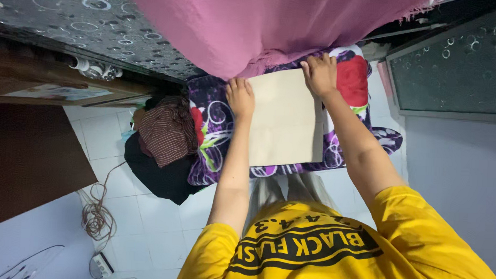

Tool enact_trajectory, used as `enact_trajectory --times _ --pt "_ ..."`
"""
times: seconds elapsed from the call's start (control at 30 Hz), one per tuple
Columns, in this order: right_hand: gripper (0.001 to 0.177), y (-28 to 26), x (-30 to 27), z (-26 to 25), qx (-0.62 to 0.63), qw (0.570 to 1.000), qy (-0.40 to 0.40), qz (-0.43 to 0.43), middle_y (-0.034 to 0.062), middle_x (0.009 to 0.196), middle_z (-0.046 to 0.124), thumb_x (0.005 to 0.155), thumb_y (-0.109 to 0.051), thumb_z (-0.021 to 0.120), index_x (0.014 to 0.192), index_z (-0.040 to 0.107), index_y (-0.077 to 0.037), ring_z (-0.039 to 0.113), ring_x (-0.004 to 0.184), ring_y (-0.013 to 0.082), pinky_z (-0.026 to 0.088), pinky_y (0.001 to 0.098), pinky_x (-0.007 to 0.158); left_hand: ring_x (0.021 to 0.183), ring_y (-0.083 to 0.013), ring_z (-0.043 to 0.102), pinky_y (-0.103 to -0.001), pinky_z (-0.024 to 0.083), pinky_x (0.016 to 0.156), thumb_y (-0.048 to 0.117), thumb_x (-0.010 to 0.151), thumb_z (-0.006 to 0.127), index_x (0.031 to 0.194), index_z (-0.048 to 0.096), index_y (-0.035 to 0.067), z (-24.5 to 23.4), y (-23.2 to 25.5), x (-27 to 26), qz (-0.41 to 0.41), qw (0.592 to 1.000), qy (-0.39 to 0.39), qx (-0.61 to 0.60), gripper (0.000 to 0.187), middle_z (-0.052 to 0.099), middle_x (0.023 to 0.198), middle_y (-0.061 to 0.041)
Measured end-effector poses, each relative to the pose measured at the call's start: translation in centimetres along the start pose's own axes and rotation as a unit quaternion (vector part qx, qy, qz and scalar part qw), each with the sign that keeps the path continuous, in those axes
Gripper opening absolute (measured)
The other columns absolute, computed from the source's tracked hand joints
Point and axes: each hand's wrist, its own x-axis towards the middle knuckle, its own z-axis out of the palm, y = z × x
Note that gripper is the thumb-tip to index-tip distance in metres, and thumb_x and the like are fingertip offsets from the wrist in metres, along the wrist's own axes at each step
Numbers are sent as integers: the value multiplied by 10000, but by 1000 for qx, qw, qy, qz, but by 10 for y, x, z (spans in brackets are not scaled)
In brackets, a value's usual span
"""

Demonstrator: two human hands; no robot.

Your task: The person folds a pair of pants on a surface and places them inside a closet.

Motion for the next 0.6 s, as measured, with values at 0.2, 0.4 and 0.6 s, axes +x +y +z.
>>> enact_trajectory --times 0.2,0.4,0.6 --pt "597 36 10 21 -28 992 -107 56 181 786 677 1194 -437 468 793 740 -89 647 809 395 452 542 889 1072 -341 607 -511 484 897 294 980 624 1063 698 133 -11 -15 17 47 997 54 26 196 664 1154 -73" --pt "429 8 20 8 11 980 -124 158 252 1101 687 1130 -396 468 1105 694 -33 616 1085 434 430 589 965 1072 -341 609 -510 473 880 342 945 649 1035 706 149 2 -21 23 34 999 40 8 220 672 1187 -89" --pt "489 -76 -49 -20 109 988 -18 109 164 1630 415 1098 -312 436 1544 466 -115 315 1531 386 229 580 1214 1335 -304 538 -571 302 1208 260 1004 574 1381 598 142 -17 12 -15 -59 990 122 -41 395 613 1400 -85"
